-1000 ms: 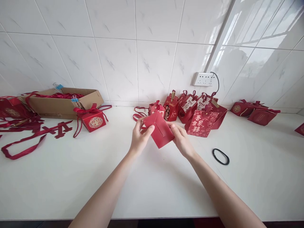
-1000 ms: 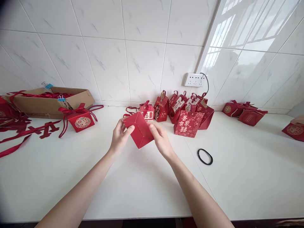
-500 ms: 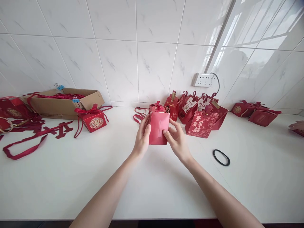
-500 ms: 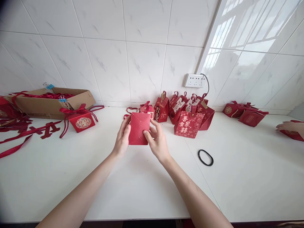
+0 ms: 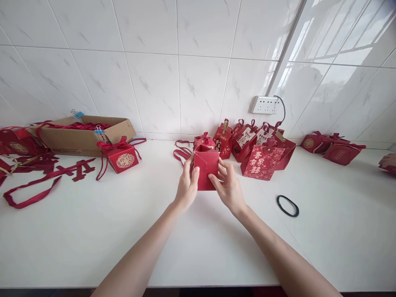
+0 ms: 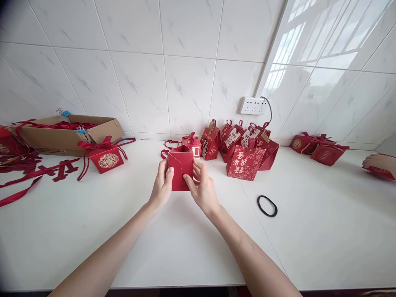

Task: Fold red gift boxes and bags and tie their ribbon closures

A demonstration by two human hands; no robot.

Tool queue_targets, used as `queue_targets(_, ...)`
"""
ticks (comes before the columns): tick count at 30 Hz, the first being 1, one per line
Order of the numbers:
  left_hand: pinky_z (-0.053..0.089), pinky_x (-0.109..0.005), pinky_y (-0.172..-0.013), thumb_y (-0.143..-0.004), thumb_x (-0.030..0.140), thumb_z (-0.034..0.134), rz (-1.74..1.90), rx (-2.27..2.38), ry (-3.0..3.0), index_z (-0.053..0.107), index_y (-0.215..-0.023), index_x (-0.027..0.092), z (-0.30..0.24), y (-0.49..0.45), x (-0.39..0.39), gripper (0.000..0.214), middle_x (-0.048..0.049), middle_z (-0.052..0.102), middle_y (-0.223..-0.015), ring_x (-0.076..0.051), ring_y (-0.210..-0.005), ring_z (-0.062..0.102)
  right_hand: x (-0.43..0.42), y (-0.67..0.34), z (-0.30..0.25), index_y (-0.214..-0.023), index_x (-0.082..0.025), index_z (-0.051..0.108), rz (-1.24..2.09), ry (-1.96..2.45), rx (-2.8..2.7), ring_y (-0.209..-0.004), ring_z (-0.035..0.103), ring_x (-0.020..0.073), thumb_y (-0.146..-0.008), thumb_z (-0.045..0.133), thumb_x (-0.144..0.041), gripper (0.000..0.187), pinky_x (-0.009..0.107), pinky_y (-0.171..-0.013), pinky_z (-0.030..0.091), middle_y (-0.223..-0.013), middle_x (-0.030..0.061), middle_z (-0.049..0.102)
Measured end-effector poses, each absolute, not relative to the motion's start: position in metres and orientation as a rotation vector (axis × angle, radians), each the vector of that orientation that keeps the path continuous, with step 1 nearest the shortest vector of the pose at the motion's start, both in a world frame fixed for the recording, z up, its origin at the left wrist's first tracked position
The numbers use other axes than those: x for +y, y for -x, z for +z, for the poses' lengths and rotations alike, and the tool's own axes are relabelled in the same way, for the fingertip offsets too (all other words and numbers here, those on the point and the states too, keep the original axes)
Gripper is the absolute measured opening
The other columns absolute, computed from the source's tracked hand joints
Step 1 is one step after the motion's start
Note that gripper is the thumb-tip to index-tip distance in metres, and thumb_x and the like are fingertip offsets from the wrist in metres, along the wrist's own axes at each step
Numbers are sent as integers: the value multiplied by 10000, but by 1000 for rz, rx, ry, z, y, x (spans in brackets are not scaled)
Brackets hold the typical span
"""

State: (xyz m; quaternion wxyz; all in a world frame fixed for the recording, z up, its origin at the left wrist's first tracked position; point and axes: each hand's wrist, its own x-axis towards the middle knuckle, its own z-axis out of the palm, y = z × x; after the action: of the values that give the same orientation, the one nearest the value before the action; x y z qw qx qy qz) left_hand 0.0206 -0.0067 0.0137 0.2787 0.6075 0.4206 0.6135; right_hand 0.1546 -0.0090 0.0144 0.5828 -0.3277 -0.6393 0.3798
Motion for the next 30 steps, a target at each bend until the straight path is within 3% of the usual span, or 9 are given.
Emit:
queue_targets(9,440,-364,-939,-869,413,490,1720,1023,-1723,459,-1207,250,15,-15,-5,377,-85,540,-1242,-219,-1152,517,-1,-159,4,-1068,-241,452,624,710,-1537,-1112,583,236,-787,648,-331,355,449,-864,550,-1207,105,584)
queue_targets(13,432,-396,-951,-806,537,514,1762,849,-1778,521,-1136,210,17,-12,-6,465,-109,517,-1220,-249,-1157,488,6,-167,2,-940,-244,460,390,715,-1550,-1099,598,229,-819,605,-259,189,460,-939,492,-1226,112,593)
queue_targets(16,472,-410,-888,-733,635,537,1668,700,-1554,492,-1085,196,19,-14,-6,565,-116,560,-1157,-260,-1096,537,11,-174,6,-865,-241,474,154,626,-1725,-1223,494,231,-848,520,-153,101,516,-1017,400,-1278,111,562)
queue_targets(20,498,-374,-811,-592,493,747,1681,770,-1206,460,-974,200,23,-18,-3,560,-79,595,-1074,-242,-1009,588,5,-174,12,-805,-239,519,-61,466,-2007,-1266,440,225,-803,459,-57,192,561,-1078,284,-1288,68,558)
queue_targets(25,506,-352,-733,-678,382,663,1651,718,-1004,539,-952,187,30,-13,-3,359,-54,650,-953,-223,-879,632,-8,-171,20,-978,-242,517,-206,386,-1882,-1275,423,293,-749,506,-136,253,555,-1013,371,-1333,103,489)
queue_targets(28,514,-394,-733,-674,387,623,1574,614,-1032,560,-1018,208,29,-8,-4,393,-66,664,-1005,-265,-913,634,-5,-175,27,-1165,-265,409,-111,519,-1569,-1287,381,321,-797,522,-345,393,566,-996,372,-1379,125,365)
queue_targets(30,519,-431,-722,-646,393,626,1455,577,-1081,577,-1008,209,27,-6,-4,409,-76,675,-988,-291,-898,641,-3,-176,30,-1271,-271,320,54,510,-1510,-1239,430,320,-804,486,-518,554,533,-960,415,-1367,139,346)
